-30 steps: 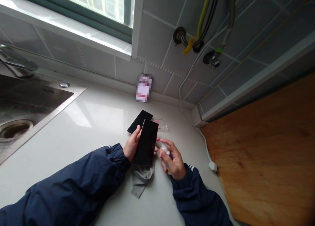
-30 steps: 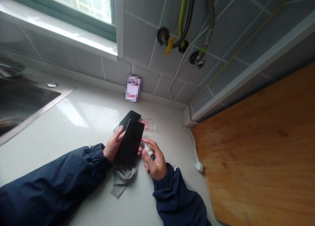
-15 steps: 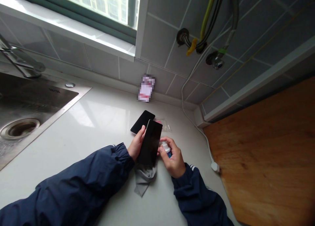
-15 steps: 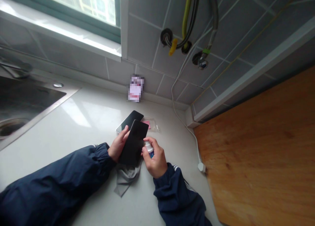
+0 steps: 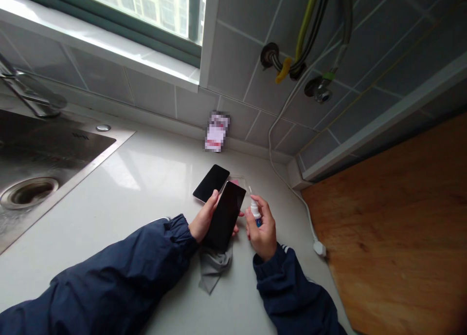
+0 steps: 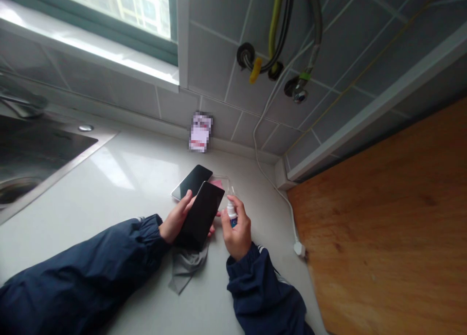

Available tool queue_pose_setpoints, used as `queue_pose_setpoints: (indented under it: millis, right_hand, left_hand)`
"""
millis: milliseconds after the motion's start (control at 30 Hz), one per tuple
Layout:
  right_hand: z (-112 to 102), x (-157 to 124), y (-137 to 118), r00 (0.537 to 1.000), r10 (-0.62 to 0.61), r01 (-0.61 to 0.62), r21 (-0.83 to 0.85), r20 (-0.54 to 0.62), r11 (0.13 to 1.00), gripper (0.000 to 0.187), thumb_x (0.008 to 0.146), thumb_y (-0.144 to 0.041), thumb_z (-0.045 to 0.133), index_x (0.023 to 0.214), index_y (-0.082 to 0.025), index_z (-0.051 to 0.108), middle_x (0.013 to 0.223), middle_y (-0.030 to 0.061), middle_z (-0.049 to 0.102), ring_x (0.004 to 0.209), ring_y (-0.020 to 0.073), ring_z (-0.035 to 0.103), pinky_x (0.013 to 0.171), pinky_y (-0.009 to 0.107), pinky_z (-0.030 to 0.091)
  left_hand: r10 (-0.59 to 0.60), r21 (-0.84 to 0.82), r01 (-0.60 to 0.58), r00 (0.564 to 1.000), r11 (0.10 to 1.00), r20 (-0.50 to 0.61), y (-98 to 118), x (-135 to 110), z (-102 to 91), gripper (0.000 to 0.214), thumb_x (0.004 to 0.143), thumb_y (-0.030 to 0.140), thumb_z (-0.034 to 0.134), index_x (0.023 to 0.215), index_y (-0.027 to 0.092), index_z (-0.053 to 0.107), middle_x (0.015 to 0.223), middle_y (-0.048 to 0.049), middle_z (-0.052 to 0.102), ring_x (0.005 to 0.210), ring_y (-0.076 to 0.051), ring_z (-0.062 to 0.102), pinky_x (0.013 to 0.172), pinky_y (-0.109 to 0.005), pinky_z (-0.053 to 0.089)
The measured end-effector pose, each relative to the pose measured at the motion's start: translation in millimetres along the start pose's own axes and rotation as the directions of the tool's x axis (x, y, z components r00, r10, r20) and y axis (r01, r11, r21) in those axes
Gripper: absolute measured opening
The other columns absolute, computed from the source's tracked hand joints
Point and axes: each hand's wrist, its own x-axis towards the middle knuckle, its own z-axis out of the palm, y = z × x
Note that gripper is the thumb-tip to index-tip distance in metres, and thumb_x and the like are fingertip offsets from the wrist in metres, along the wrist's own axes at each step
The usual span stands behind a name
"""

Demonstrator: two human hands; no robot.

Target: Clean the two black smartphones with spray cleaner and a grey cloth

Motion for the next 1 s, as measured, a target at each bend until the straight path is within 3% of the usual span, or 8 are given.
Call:
queue_pose_setpoints:
  millis: [133,233,400,500,700,867,1000]
  right_hand:
    - [-4.2,0.4,-4.9,1.0,0.007,-0.007,-0.009,-0.017,1.0,0.035,0.099,-0.032,0.061,0.132,-0.024,0.059,0.091,0.0037,0.07,0.067,0.0184,0.069,0.06,0.029,0.057]
    - [-5.1,1.3,-6.9,1.0,-0.003,0.003,-0.014,-0.01,1.0,0.031,0.098,-0.031,0.061,0.129,-0.024,0.06,0.091,0.0031,0.071,0.066,0.0179,0.07,0.062,0.029,0.057]
    - [-2.8,-1.6,-9.0,0.993,-0.073,0.072,0.009,0.093,0.997,0.036,0.101,-0.027,0.056,0.137,-0.025,0.054,0.089,0.0021,0.072,0.063,0.0159,0.07,0.065,0.028,0.059]
    - [-2.9,-8.4,-14.1,0.973,-0.136,0.135,0.017,0.187,0.991,0.035,0.099,-0.024,0.059,0.133,-0.026,0.058,0.088,0.0017,0.072,0.067,0.0156,0.071,0.069,0.027,0.06]
    - [-6.6,-16.7,-20.7,0.94,-0.196,0.213,-0.029,0.28,0.977,0.03,0.093,-0.017,0.063,0.121,-0.026,0.066,0.098,0.0043,0.074,0.075,0.0162,0.07,0.072,0.026,0.058]
    - [-8.0,-16.9,-12.3,0.962,-0.178,0.186,-0.02,0.205,0.982,0.029,0.095,-0.022,0.064,0.124,-0.026,0.063,0.098,0.0045,0.074,0.076,0.0175,0.072,0.074,0.029,0.061]
    - [-7.9,-13.1,-2.0,0.995,-0.085,0.085,-0.009,0.054,0.996,0.046,0.1,-0.028,0.06,0.145,-0.027,0.05,0.096,0.003,0.07,0.054,0.0123,0.063,0.057,0.026,0.059]
  left_hand:
    - [-0.008,0.042,0.008,1.0,0.999,0.019,-4.7,-0.9,0.3,0.071,0.102,0.067,0.032,0.122,0.011,0.069,0.107,-0.0187,0.077,0.062,-0.019,0.071,0.058,-0.029,0.056]
    - [-0.009,0.042,0.008,1.0,0.999,0.024,-5.3,-1.0,-0.8,0.072,0.102,0.067,0.029,0.12,0.011,0.071,0.102,-0.0183,0.078,0.061,-0.02,0.071,0.057,-0.029,0.056]
    - [-0.006,0.002,0.006,0.999,1.0,0.05,-1.5,0.4,-2.7,0.074,0.102,0.068,0.028,0.137,0.014,0.063,0.076,-0.0116,0.075,0.059,-0.023,0.072,0.059,-0.033,0.058]
    - [0.038,-0.07,-0.039,0.999,0.997,-0.012,2.7,1.0,-1.5,0.067,0.105,0.062,0.026,0.146,0.019,0.056,0.083,-0.01,0.077,0.059,-0.023,0.072,0.059,-0.035,0.06]
    - [0.064,-0.112,-0.075,0.993,0.991,-0.1,4.9,2.3,2.6,0.071,0.106,0.059,0.023,0.147,0.011,0.054,0.091,-0.0157,0.078,0.076,-0.025,0.075,0.069,-0.033,0.061]
    - [0.032,-0.12,-0.039,0.997,0.992,-0.066,5.9,1.5,2.4,0.072,0.105,0.062,0.02,0.152,0.015,0.048,0.096,-0.0169,0.078,0.066,-0.027,0.075,0.06,-0.038,0.061]
    - [0.021,-0.159,-0.029,0.998,0.987,-0.057,9.8,-0.7,1.9,0.076,0.103,0.065,0.018,0.149,0.012,0.048,0.099,-0.0202,0.077,0.068,-0.028,0.075,0.061,-0.042,0.062]
